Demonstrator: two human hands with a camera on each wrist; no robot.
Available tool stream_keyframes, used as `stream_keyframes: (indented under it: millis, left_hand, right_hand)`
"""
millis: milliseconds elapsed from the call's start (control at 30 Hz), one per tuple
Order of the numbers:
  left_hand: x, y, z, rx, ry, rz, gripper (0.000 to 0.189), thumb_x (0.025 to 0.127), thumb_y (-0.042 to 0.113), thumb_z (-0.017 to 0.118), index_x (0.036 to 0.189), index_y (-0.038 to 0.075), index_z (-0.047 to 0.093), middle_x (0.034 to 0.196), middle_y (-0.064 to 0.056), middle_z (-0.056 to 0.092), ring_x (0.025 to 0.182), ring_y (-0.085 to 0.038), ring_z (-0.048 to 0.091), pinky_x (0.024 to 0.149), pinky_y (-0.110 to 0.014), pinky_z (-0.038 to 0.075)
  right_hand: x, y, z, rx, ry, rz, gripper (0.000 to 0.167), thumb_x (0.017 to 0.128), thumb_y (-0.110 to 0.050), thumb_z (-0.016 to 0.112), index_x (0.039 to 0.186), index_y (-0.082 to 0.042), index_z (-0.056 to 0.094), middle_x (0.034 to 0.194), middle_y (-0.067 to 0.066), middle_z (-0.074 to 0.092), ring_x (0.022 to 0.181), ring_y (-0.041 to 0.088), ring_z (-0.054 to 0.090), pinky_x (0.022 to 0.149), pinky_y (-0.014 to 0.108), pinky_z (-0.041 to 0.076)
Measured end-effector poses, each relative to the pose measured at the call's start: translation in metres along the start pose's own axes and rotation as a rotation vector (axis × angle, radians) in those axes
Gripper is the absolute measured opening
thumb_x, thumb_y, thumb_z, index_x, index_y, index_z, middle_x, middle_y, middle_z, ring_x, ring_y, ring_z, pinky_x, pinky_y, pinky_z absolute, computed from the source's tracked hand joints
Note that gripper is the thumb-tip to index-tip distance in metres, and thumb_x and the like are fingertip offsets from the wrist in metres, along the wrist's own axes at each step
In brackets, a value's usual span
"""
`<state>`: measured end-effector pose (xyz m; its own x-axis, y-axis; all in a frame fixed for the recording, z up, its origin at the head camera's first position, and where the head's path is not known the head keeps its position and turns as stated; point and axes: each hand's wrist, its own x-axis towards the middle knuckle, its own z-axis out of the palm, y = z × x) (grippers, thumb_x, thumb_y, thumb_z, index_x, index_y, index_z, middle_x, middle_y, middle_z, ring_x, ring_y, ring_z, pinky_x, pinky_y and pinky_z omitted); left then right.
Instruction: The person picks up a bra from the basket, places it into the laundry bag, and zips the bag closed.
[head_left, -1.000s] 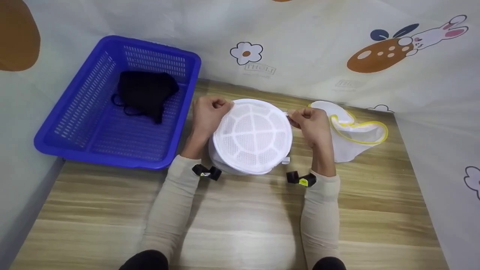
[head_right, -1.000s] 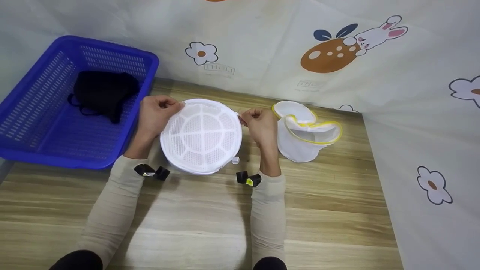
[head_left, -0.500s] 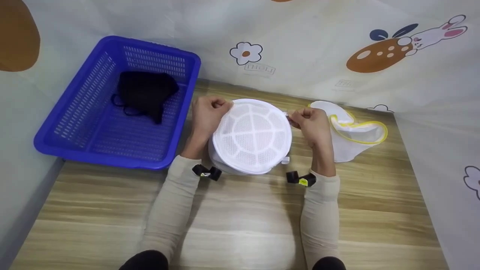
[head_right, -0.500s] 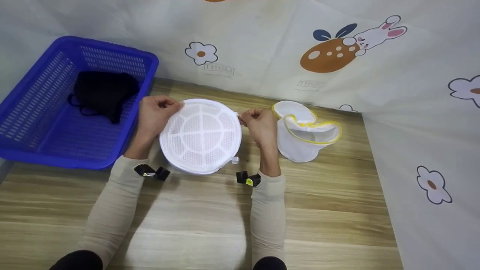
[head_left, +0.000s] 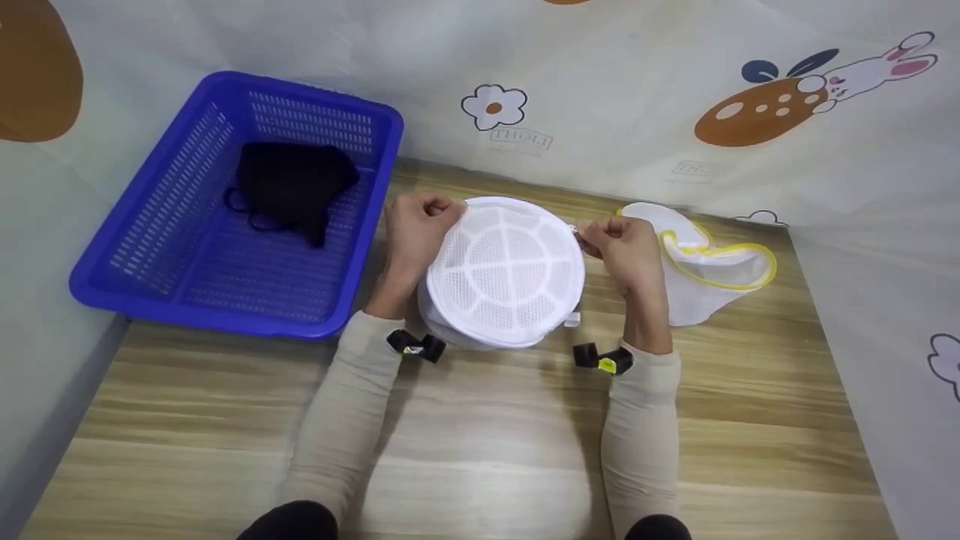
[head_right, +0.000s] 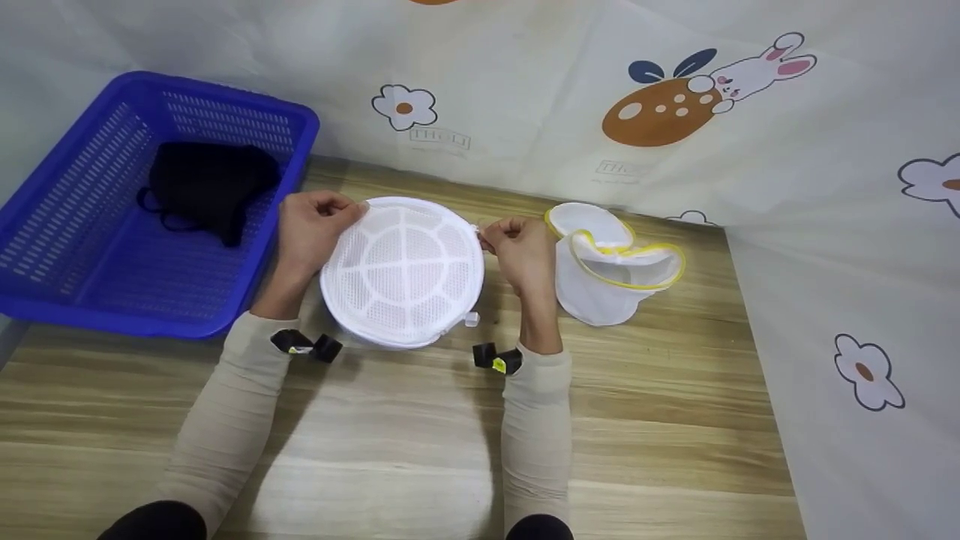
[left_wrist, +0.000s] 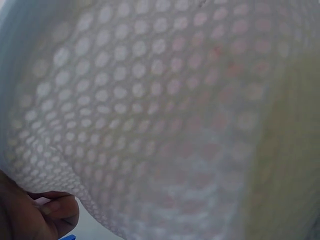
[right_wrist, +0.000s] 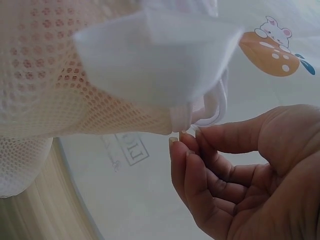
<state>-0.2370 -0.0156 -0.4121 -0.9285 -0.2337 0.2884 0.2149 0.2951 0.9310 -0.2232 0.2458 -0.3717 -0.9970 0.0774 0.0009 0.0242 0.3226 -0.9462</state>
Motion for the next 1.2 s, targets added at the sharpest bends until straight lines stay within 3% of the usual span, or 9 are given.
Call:
stream_keyframes:
  millis: [433,700,1200]
  left_hand:
    - [-0.0011,-0.0002,-0.0012,-0.006,0.029,0.029,0.014,0.077,0.010,0.074,0.066,0.004,0.068,0.058,0.001,0.055,0.054,-0.010,0.047,0.053,-0.022,0.036]
    - [-0.0016,0.0011,-0.0008,-0.021,0.025,-0.017,0.012,0.077,0.009,0.074,0.068,0.003,0.069,0.059,0.000,0.056,0.055,-0.011,0.048,0.052,-0.023,0.037]
    - [-0.0013,0.0003,-0.0021,0.026,0.052,-0.016,0.012,0.078,0.014,0.074,0.069,0.005,0.071,0.059,0.000,0.058,0.054,-0.010,0.049,0.052,-0.023,0.037]
  right_hand:
    - [-0.0012,0.0001,-0.0022,0.017,0.006,0.003,0.014,0.090,0.001,0.059,0.086,0.014,0.064,0.075,0.010,0.066,0.070,0.013,0.066,0.070,0.026,0.054]
    - [-0.0018,-0.0016,-0.0019,-0.008,-0.004,0.003,0.016,0.090,0.000,0.058,0.088,0.015,0.064,0.078,0.011,0.066,0.071,0.013,0.066,0.070,0.026,0.054]
    - [-0.0018,-0.0012,-0.0048,0.032,-0.021,0.006,0.017,0.090,-0.001,0.061,0.081,0.013,0.063,0.077,0.012,0.066,0.070,0.015,0.066,0.074,0.032,0.054]
